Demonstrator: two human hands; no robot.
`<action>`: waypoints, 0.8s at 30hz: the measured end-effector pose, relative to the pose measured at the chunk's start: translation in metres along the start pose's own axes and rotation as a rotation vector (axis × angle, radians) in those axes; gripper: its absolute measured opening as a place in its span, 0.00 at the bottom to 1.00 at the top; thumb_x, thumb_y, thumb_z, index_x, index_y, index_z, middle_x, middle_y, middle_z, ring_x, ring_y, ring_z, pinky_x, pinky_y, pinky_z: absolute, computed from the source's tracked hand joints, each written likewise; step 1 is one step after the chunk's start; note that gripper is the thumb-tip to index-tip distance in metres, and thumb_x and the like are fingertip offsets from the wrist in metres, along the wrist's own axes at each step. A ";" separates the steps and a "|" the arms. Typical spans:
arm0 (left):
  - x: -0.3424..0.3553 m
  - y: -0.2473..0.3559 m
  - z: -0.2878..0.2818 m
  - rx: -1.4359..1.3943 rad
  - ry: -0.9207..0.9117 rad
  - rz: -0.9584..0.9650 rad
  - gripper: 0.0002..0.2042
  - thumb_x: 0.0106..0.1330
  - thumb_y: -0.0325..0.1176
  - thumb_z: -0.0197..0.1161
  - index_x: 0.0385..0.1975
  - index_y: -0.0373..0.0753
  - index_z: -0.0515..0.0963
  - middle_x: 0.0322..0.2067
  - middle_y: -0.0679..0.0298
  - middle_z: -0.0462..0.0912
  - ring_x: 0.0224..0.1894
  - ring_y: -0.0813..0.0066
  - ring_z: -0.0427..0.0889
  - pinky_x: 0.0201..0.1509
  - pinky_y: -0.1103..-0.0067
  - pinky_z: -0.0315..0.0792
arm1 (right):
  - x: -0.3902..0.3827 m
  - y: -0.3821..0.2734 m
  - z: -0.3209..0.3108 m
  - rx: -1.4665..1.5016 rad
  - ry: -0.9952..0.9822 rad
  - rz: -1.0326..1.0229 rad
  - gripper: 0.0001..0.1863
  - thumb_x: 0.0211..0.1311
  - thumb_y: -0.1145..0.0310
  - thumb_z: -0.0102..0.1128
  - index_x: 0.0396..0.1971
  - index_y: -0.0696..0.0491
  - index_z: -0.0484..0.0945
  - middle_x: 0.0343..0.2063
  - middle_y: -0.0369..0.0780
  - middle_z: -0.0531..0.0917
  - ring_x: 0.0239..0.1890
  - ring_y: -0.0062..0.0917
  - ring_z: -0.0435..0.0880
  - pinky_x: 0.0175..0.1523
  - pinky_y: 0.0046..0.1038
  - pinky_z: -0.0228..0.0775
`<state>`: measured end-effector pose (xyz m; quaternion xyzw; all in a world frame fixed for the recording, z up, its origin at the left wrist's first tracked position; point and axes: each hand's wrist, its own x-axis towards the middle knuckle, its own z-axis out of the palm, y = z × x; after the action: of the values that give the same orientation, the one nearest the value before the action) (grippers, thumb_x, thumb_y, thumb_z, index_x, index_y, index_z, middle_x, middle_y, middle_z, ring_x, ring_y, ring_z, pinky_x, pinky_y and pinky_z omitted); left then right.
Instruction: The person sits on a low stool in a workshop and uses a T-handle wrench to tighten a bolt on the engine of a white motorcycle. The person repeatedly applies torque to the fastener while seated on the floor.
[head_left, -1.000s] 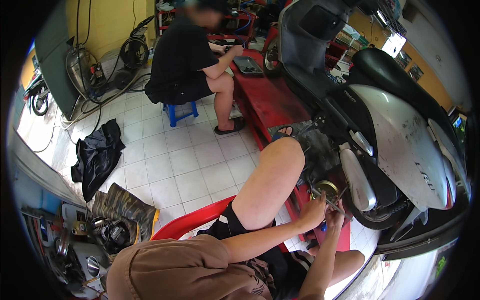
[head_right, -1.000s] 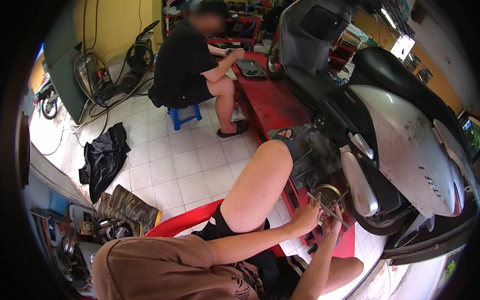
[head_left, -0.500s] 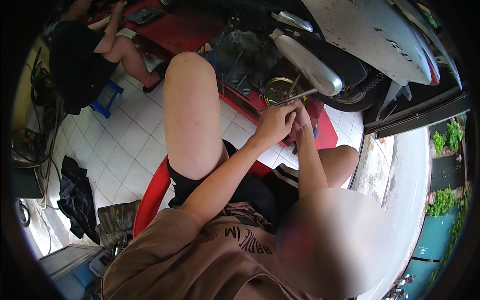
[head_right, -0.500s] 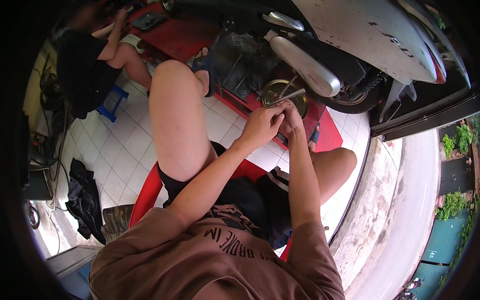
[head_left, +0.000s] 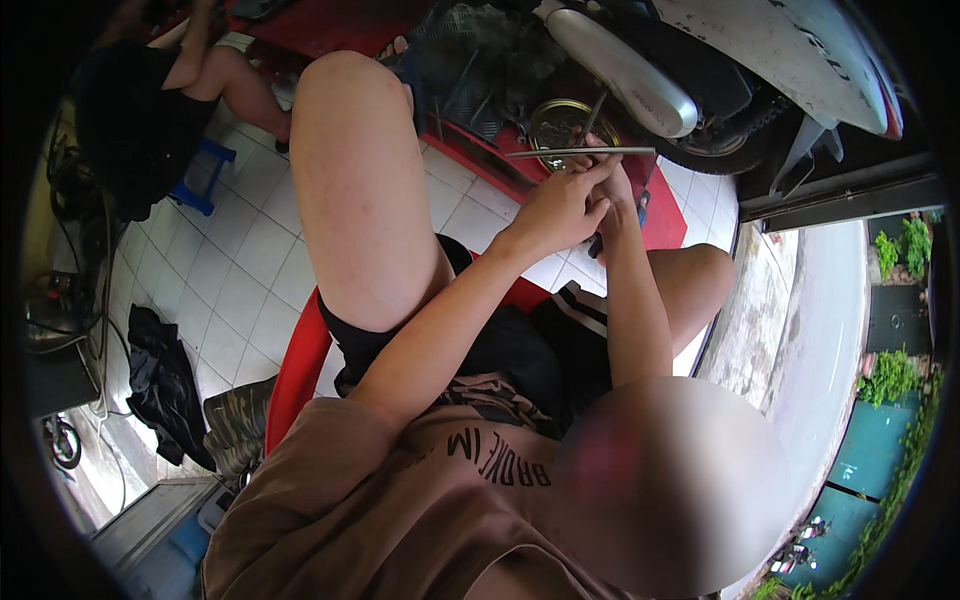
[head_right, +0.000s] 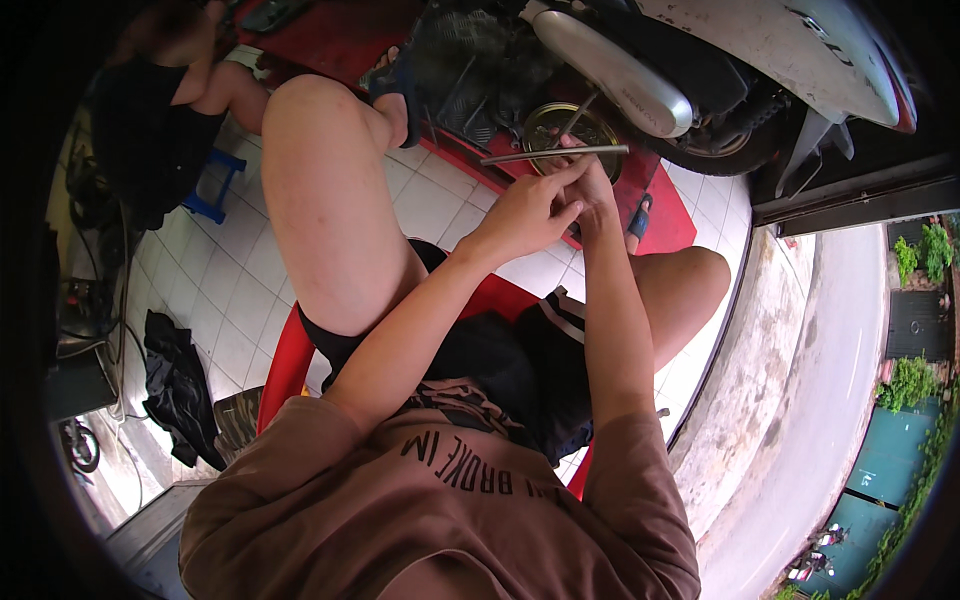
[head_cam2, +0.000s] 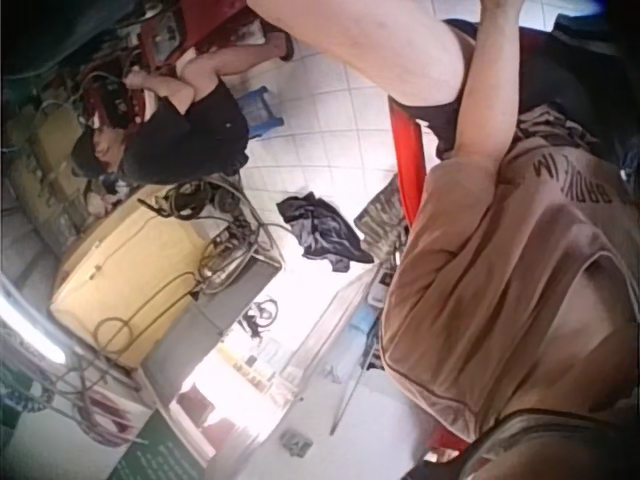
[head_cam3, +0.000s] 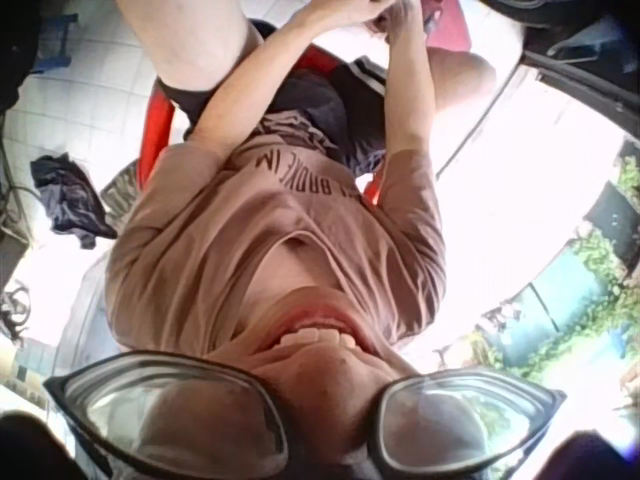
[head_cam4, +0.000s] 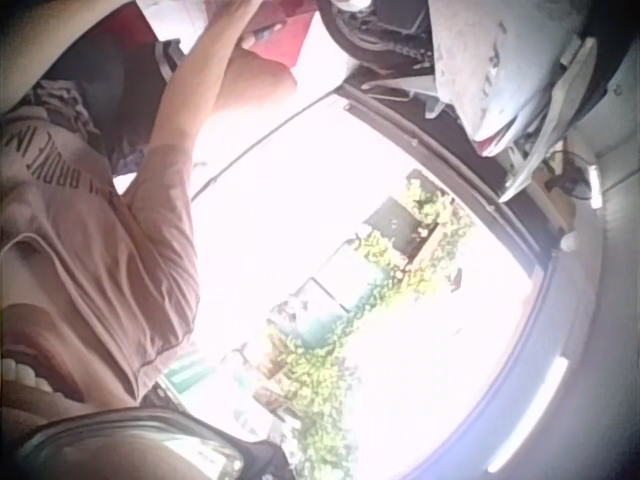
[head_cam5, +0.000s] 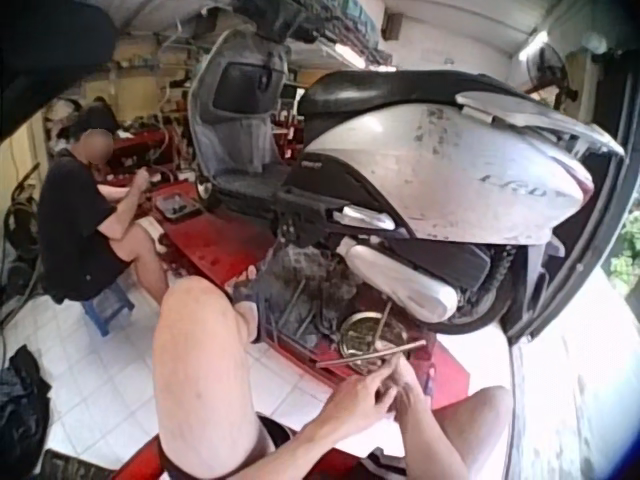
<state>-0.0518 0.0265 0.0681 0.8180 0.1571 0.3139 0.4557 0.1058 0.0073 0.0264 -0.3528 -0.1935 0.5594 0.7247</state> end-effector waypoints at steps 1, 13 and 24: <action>0.003 0.003 -0.003 0.006 0.059 0.021 0.24 0.59 0.29 0.58 0.58 0.40 0.68 0.25 0.54 0.81 0.29 0.54 0.81 0.36 0.65 0.74 | -0.002 0.000 0.010 -0.050 0.110 -0.018 0.11 0.65 0.66 0.52 0.39 0.59 0.72 0.19 0.32 0.68 0.22 0.17 0.64 0.26 0.19 0.59; -0.001 0.004 0.000 0.067 -0.073 -0.067 0.33 0.58 0.34 0.60 0.63 0.34 0.56 0.22 0.52 0.80 0.28 0.53 0.81 0.33 0.65 0.74 | 0.001 -0.002 -0.010 0.123 -0.070 0.052 0.11 0.63 0.67 0.55 0.39 0.59 0.73 0.22 0.34 0.70 0.22 0.17 0.66 0.26 0.19 0.61; 0.000 0.001 -0.005 0.070 -0.129 -0.179 0.29 0.59 0.38 0.58 0.60 0.32 0.61 0.22 0.51 0.80 0.31 0.54 0.82 0.35 0.64 0.75 | 0.000 0.000 -0.005 0.092 -0.064 0.026 0.10 0.65 0.68 0.52 0.39 0.59 0.72 0.22 0.32 0.70 0.22 0.16 0.65 0.29 0.18 0.61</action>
<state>-0.0550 0.0295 0.0705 0.8347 0.2107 0.2132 0.4621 0.1089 0.0058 0.0227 -0.3035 -0.1863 0.5881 0.7262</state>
